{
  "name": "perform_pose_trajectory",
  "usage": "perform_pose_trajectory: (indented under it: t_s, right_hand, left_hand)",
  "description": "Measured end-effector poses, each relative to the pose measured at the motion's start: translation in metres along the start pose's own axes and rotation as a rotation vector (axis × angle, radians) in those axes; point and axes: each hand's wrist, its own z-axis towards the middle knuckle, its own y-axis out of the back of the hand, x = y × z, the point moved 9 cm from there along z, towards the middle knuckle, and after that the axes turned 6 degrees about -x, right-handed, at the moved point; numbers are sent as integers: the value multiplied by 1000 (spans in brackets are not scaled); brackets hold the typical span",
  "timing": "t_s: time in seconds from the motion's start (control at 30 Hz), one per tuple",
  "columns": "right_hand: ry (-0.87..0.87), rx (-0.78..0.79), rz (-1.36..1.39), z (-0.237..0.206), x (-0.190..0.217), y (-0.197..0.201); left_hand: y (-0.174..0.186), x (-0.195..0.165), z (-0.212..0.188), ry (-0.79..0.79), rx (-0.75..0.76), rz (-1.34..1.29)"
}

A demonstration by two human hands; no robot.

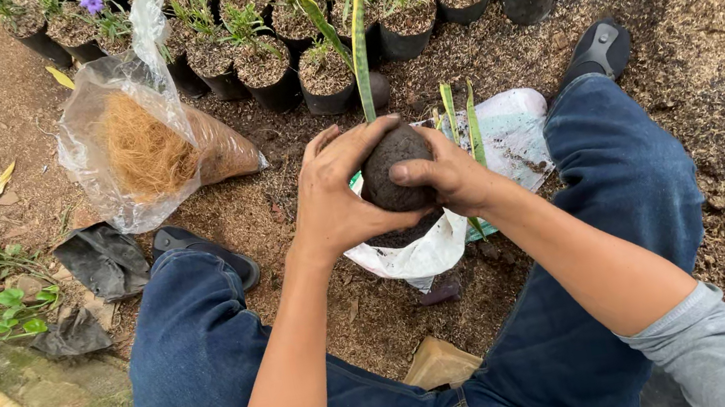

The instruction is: The person sits on the ground and packs soil around a plant's root ball by hand, repeatedly adding soil from a nearby bag and compressing it to form a firm root ball. The person handles the plant and soil directly without using tools.

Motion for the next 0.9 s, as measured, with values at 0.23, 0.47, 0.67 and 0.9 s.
perform_pose_trajectory:
  t_s: [0.23,0.47,0.67,0.9]
  right_hand:
    - [-84,-31,36,-5,12,-2]
    - [194,-107,-507,-2,25,-1]
    - [146,-50,-249,-4,17,1]
    - [31,-18,-22,-3,4,1]
  left_hand:
    - [11,-11,3,-87,-82,154]
    - [6,-12,1,-122,-80,270]
    - [9,-13,-1,-152,-87,263]
    - [3,-18,-3,-161,-101,225]
